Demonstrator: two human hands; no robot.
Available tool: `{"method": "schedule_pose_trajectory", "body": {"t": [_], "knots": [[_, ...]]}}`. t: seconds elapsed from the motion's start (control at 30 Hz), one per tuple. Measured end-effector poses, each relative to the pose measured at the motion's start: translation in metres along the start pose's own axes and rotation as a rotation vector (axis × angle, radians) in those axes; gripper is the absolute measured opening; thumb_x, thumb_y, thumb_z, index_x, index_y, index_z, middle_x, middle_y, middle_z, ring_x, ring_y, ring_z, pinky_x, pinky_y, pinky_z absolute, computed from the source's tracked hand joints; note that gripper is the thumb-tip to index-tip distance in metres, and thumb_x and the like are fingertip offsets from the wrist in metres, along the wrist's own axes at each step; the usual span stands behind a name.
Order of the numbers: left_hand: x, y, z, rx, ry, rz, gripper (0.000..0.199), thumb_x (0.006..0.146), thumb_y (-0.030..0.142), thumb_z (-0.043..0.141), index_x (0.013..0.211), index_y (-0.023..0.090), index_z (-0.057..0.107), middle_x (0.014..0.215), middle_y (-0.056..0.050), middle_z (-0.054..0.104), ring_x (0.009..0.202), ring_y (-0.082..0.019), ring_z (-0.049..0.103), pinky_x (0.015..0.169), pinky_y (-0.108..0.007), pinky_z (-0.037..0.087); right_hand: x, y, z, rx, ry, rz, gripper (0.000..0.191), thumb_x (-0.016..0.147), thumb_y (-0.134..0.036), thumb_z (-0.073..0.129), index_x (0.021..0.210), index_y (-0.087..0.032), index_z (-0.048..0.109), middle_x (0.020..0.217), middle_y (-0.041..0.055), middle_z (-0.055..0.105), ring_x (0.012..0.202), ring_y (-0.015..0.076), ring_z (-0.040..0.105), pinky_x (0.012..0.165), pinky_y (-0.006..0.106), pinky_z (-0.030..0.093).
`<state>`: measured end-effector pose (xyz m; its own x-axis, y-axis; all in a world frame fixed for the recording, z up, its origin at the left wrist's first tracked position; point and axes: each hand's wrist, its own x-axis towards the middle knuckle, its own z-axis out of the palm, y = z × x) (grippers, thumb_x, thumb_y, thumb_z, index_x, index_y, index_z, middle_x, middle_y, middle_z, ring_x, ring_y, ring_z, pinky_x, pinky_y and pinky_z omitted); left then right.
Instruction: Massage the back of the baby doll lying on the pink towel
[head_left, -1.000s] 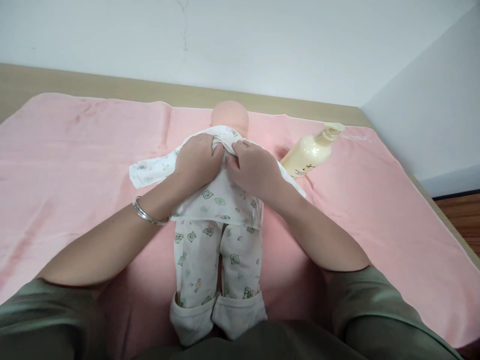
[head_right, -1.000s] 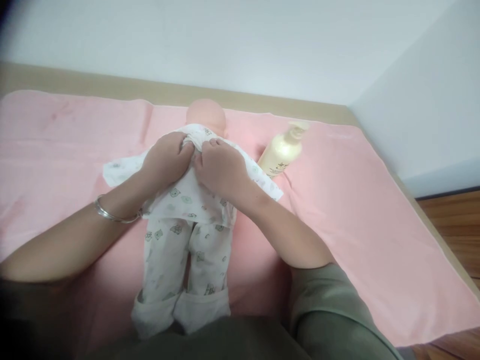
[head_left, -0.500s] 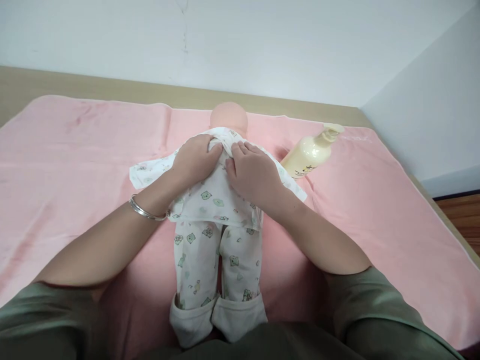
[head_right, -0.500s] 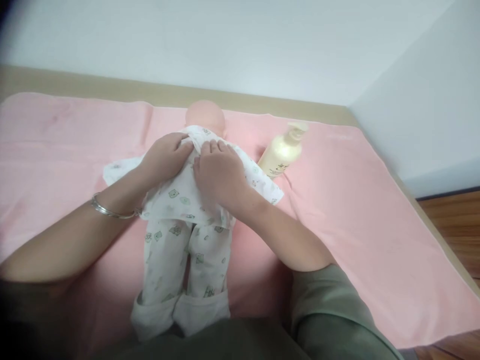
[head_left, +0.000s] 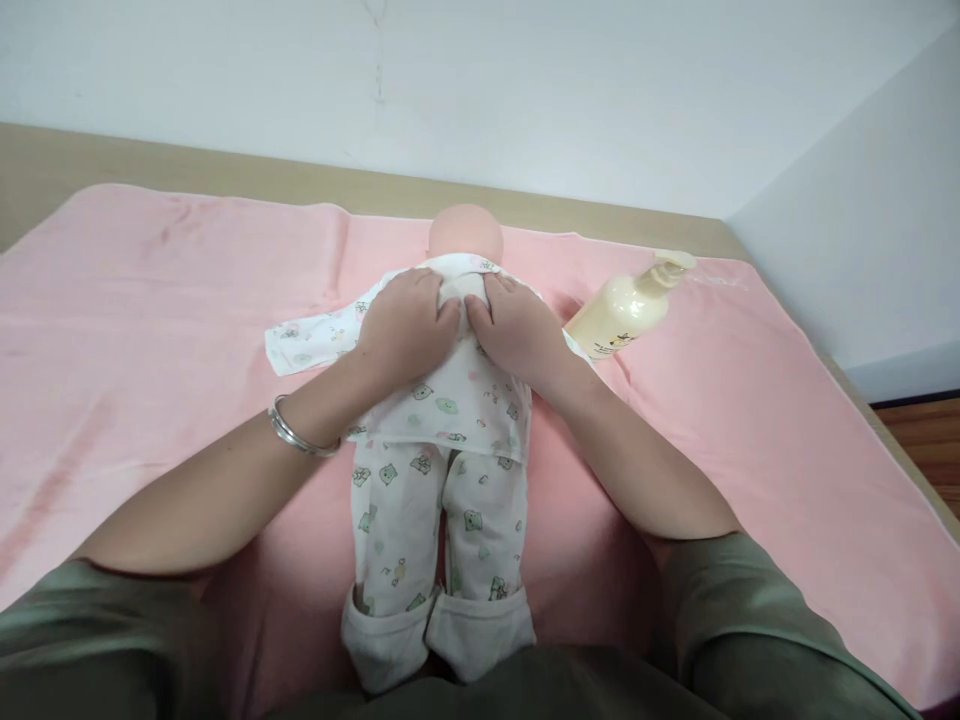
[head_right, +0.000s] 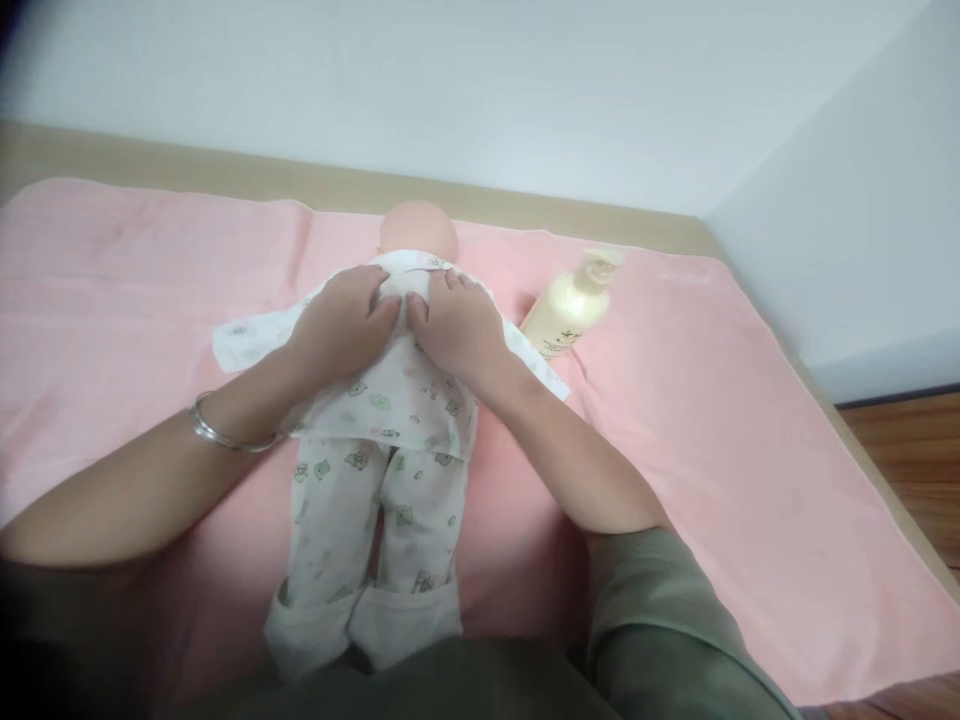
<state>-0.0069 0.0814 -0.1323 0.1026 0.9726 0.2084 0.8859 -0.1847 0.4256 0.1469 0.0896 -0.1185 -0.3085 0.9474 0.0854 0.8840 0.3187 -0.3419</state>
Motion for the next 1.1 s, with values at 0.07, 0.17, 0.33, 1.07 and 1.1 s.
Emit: {"method": "schedule_pose_trajectory", "body": {"t": [0.07, 0.17, 0.33, 1.07, 1.1], "knots": [[0.009, -0.008, 0.002, -0.07, -0.016, -0.026, 0.037, 0.096, 0.036, 0.036, 0.104, 0.016, 0.066, 0.112, -0.017, 0.072, 0.109, -0.033, 0.063, 0.104, -0.051, 0.052, -0.01, -0.007, -0.001, -0.047, 0.002, -0.021, 0.051, 0.108, -0.033, 0.029, 0.138, -0.002, 0.058, 0.144, 0.0228, 0.061, 0.139, 0.0354, 0.054, 0.121, 0.051, 0.042], [0.016, -0.016, 0.007, -0.11, 0.0, -0.038, 0.042, 0.094, 0.038, 0.035, 0.109, 0.014, 0.067, 0.118, -0.017, 0.072, 0.116, -0.033, 0.063, 0.11, -0.051, 0.049, -0.02, -0.015, -0.002, -0.091, 0.028, -0.077, 0.051, 0.106, -0.029, 0.031, 0.143, -0.001, 0.054, 0.151, 0.0243, 0.056, 0.148, 0.0348, 0.047, 0.125, 0.051, 0.039], [0.013, -0.016, 0.014, -0.119, 0.045, -0.047, 0.052, 0.094, 0.04, 0.036, 0.124, 0.011, 0.066, 0.133, -0.019, 0.069, 0.129, -0.035, 0.059, 0.119, -0.053, 0.044, -0.006, -0.004, 0.0, 0.024, 0.024, 0.004, 0.046, 0.106, -0.036, 0.033, 0.132, -0.009, 0.06, 0.145, 0.0196, 0.062, 0.135, 0.0337, 0.058, 0.115, 0.051, 0.048], [0.011, -0.016, 0.015, -0.135, 0.062, -0.052, 0.057, 0.095, 0.042, 0.037, 0.134, 0.01, 0.063, 0.14, -0.018, 0.066, 0.132, -0.034, 0.059, 0.12, -0.051, 0.044, 0.007, 0.012, -0.003, 0.044, 0.031, 0.04, 0.046, 0.105, -0.051, 0.034, 0.105, -0.016, 0.065, 0.117, 0.0146, 0.073, 0.102, 0.0289, 0.068, 0.09, 0.043, 0.053], [0.012, -0.016, 0.016, -0.137, 0.061, -0.055, 0.058, 0.095, 0.042, 0.037, 0.135, 0.01, 0.063, 0.141, -0.019, 0.066, 0.133, -0.034, 0.058, 0.12, -0.051, 0.044, 0.007, 0.011, -0.003, 0.044, 0.025, 0.036, 0.046, 0.105, -0.051, 0.035, 0.105, -0.016, 0.065, 0.118, 0.0145, 0.073, 0.103, 0.0289, 0.068, 0.09, 0.043, 0.054]]}}
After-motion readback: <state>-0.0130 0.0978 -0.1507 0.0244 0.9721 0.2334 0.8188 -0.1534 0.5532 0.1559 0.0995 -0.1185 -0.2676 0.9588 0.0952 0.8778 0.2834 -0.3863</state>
